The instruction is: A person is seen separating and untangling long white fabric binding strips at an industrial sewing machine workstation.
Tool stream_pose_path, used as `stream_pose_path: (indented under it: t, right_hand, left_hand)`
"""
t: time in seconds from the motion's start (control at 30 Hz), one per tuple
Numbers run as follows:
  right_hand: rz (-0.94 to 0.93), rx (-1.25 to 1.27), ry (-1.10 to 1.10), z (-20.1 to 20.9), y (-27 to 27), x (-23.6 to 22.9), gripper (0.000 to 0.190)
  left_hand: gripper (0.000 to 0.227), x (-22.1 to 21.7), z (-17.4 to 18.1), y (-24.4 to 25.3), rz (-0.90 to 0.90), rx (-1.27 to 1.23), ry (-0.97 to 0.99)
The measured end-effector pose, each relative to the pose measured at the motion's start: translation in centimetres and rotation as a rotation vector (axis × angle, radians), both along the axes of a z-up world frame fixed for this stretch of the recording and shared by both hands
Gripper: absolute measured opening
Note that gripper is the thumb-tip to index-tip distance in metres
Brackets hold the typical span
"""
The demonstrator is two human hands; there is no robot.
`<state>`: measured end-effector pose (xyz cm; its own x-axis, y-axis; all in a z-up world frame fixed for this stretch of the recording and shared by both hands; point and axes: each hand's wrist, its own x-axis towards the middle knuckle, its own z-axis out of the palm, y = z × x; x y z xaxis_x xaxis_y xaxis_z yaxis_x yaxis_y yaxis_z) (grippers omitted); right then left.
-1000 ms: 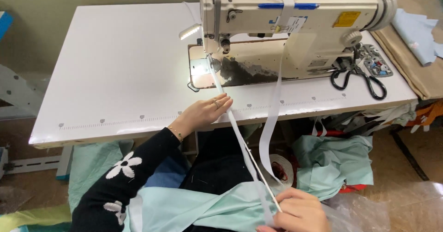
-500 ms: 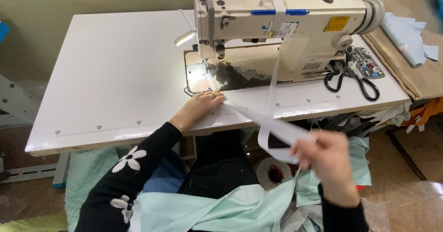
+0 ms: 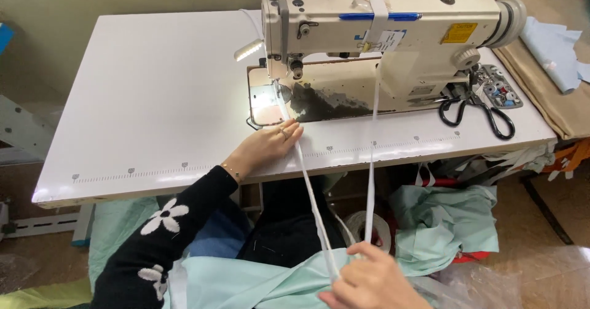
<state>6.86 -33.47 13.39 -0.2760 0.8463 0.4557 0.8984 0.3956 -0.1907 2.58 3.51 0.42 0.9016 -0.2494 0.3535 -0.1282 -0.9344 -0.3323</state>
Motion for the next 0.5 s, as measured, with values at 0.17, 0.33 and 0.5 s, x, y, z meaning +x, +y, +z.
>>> stream_pose_path:
  t: [0.17, 0.33, 0.5]
  right_hand:
    - [0.119, -0.037, 0.134, -2.0, -1.3, -0.7, 0.035]
    - [0.032, -0.042, 0.477, -2.3, -2.9, -0.4, 0.044]
    - [-0.007, -0.305, 0.616, -4.9, -4.2, -1.3, 0.032]
  left_hand:
    - [0.04, -1.7, 0.2, -2.5, -0.134, 0.107, -0.11]
    - [0.032, -2.1, 0.2, -3.1, -0.116, -0.018, -0.194]
    - [0.043, -1.8, -0.5, -2.5, -0.08, -0.045, -0.092]
